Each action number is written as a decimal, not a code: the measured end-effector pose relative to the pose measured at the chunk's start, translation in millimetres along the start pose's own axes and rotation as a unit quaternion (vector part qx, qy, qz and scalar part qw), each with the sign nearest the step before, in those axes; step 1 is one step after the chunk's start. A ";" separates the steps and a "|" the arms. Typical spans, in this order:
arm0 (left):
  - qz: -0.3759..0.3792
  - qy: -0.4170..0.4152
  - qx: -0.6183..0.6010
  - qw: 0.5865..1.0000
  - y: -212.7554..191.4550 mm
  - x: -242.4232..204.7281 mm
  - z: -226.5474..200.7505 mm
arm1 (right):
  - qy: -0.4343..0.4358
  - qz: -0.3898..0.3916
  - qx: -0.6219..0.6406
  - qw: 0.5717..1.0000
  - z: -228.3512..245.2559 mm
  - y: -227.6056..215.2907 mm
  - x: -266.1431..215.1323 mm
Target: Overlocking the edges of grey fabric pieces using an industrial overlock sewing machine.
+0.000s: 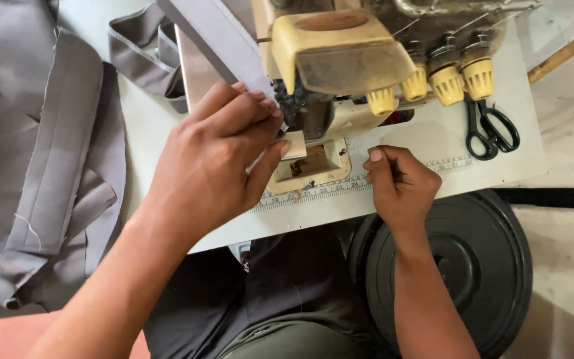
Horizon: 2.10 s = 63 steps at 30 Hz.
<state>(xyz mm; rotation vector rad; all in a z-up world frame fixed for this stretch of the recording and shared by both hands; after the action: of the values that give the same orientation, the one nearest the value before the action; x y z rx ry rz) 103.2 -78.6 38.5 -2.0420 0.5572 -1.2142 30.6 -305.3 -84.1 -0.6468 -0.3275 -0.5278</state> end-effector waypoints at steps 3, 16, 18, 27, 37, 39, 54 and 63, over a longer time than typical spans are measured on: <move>-0.009 -0.011 0.013 1.000 0.1 0.7 -5.5 | -0.007 -0.002 -0.004 1.000 2.4 -0.8 -0.5; 0.022 -0.043 0.085 0.995 8.5 -0.2 -4.9 | -0.036 -0.003 -0.008 0.999 -3.9 -1.9 -0.6; 0.032 -0.008 0.065 0.997 -0.9 6.4 -2.9 | -0.048 -0.015 -0.012 0.999 -6.6 -3.2 -3.6; 0.059 0.063 -0.002 0.996 -6.7 7.6 -0.5 | -0.060 -0.031 -0.018 0.998 -13.0 -7.8 -6.3; 0.071 0.062 0.043 0.995 -5.6 6.2 -10.2 | -0.069 -0.030 -0.025 0.997 -5.4 -8.5 -4.4; 0.070 0.057 0.037 0.995 -6.8 7.8 -12.3 | -0.070 -0.035 -0.024 0.997 -5.0 -9.2 -4.7; 0.063 0.024 0.059 0.996 -3.0 0.7 -8.3 | -0.062 -0.014 -0.045 0.997 -12.2 -1.3 -7.2; 0.038 0.002 0.114 0.993 2.1 0.3 -3.6 | -0.052 -0.015 -0.048 0.997 -18.4 -1.4 -8.2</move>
<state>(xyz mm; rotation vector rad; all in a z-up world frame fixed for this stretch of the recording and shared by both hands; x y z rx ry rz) 100.1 -81.5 38.3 -1.8121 0.4698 -1.1799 25.4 -315.2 -101.0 -0.7641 -0.4124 -0.5421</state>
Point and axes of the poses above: each hand's wrist, its own x-axis towards the middle knuckle, its own y-axis out of the palm, z = x × y, the point moved 10 cm from there along x, towards the middle knuckle, and after that the axes turned 2 degrees about -z, right-handed, at the moved point
